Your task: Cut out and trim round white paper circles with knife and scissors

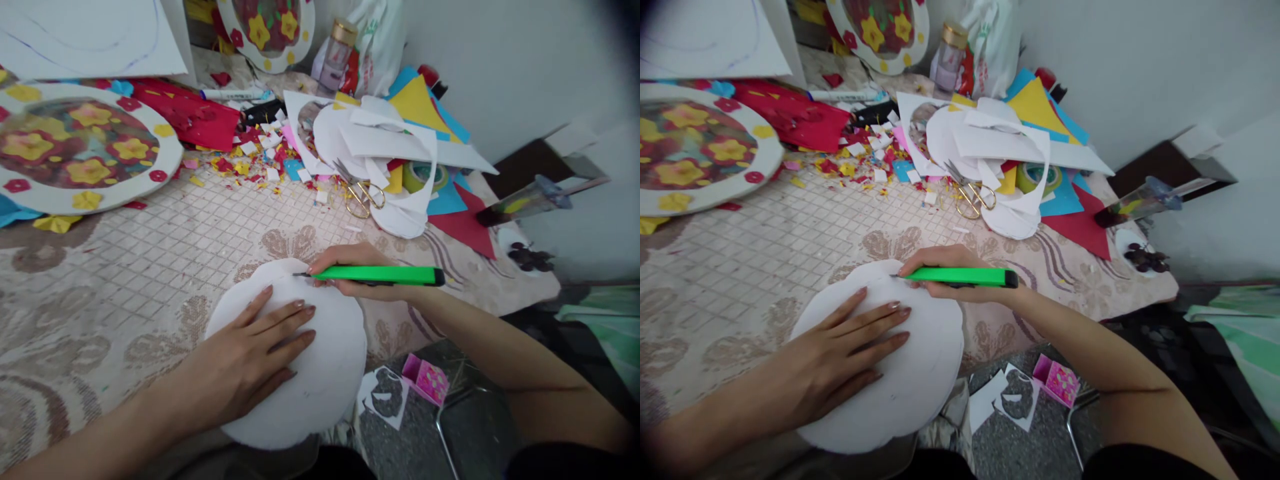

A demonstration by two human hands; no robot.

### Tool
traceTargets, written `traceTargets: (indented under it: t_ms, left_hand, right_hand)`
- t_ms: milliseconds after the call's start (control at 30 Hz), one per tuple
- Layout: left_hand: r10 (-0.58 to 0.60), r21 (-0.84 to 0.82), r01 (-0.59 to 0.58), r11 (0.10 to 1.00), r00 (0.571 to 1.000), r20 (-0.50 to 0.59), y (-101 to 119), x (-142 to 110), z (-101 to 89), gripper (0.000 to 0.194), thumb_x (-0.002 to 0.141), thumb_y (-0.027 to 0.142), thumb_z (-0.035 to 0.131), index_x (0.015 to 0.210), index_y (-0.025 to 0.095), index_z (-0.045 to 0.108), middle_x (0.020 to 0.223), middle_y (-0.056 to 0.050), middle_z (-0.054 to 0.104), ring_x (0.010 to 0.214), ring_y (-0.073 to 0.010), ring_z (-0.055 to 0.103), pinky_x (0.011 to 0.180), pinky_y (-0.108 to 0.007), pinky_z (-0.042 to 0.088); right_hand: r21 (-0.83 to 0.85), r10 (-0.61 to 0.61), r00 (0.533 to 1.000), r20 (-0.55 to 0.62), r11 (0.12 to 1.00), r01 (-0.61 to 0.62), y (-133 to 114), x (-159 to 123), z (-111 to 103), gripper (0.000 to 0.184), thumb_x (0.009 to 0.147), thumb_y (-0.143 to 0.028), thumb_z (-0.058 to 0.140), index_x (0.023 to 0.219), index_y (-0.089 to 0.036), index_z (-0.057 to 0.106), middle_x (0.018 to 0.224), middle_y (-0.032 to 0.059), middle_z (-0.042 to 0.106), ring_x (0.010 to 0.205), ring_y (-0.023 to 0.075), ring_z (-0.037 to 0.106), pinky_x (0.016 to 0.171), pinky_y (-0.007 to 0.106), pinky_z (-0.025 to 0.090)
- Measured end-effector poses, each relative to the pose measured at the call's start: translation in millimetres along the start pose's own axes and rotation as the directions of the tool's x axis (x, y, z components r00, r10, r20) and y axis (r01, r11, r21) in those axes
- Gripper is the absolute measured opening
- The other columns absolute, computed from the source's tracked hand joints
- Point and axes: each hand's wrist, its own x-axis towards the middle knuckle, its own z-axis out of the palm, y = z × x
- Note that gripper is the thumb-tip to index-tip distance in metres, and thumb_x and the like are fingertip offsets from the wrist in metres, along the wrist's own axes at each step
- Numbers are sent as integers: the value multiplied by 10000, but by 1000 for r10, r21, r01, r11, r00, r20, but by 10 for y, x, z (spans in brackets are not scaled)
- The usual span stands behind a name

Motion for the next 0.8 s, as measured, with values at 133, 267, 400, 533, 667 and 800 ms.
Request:
traceTargets:
  t_ms: [133,267,400,533,667,800]
  left_hand:
    - [-6,3,6,1000,1000,-11,-4,9,6,433,1003,218,544,1435,198,537,1533,-95,517,1469,-231,406,1271,-520,77]
    - [-2,15,2,1000,1000,-8,-3,4,9,429,1001,215,545,1429,188,542,1544,-100,501,1473,-229,398,1272,-511,73]
    - [-3,2,3,1000,1000,-16,-2,4,4,429,995,211,551,1424,188,550,1532,-109,514,1461,-245,419,1266,-533,107]
    - [-9,-9,9,1000,1000,-28,-4,7,11,424,996,203,544,1420,188,553,1531,-107,516,1465,-243,412,1266,-531,110]
    - [-16,-29,15,999,999,-41,-8,0,27,424,1002,206,536,1426,201,544,1530,-99,518,1467,-234,409,1267,-525,110]
    - [-8,-8,8,1000,999,-47,-12,-5,36,427,1000,209,542,1427,195,542,1545,-100,499,1471,-229,401,1270,-516,97]
  right_hand:
    - [8,50,997,-50,999,-49,-40,-55,57,286,992,-345,568,1184,-145,641,1062,99,729,953,166,694,837,295,540]
    - [30,89,988,-128,996,-86,-96,-103,138,266,984,-315,577,1183,-151,644,1070,99,729,963,171,697,842,301,545]
    - [72,126,970,-206,991,-114,-144,-165,229,274,965,-302,601,1189,-151,647,1054,97,733,939,169,707,820,291,549]
    - [94,202,943,-266,979,-183,-194,-265,319,273,947,-228,613,1211,-167,645,1020,75,737,916,159,710,809,280,555]
    - [120,292,899,-326,956,-268,-245,-340,409,263,952,-187,606,1211,-205,647,1054,49,731,942,143,706,841,264,552]
    - [104,325,870,-370,945,-309,-306,-347,485,232,961,-196,585,1182,-207,654,1045,50,729,944,153,706,844,279,557]
